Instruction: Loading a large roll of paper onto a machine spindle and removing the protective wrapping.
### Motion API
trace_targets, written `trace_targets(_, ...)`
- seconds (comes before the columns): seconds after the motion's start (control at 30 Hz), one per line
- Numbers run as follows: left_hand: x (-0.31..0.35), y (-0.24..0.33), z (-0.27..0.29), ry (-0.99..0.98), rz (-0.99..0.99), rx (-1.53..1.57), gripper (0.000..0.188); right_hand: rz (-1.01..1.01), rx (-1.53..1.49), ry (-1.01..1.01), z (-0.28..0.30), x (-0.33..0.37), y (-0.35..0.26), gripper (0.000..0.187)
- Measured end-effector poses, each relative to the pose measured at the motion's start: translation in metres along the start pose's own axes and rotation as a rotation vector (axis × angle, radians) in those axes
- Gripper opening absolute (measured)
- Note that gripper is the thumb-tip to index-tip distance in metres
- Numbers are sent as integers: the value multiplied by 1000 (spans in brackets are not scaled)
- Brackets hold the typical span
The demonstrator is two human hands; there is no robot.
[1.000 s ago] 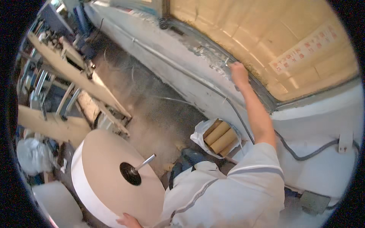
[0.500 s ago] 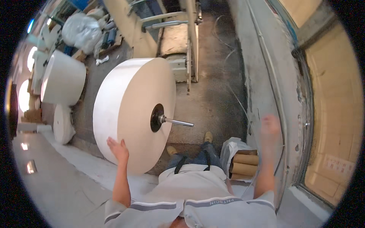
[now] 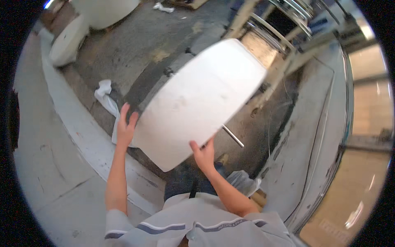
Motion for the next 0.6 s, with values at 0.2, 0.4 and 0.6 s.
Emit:
trace_targets(0.2,-60,20,-57,-544,78,20,78,-143,278,-367,-49,59,103,51)
trace_targets(0.4,-60,16,-74,-508,21,15,76,-318,172,-241,-80,66,105,45)
trace_targets(0.6,-69,40,-81,-525,57,37,75,-332,108,-138,-72,59,100,43)
Point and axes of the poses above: each hand's wrist, its own x-axis away from the middle knuckle, its own z-axis out of the back of the hand, y = z × x, the point moved 3 cm from there along -x, towards the middle knuckle, and after that the axes turned 5 degrees about -x, right-handed, at the moved point
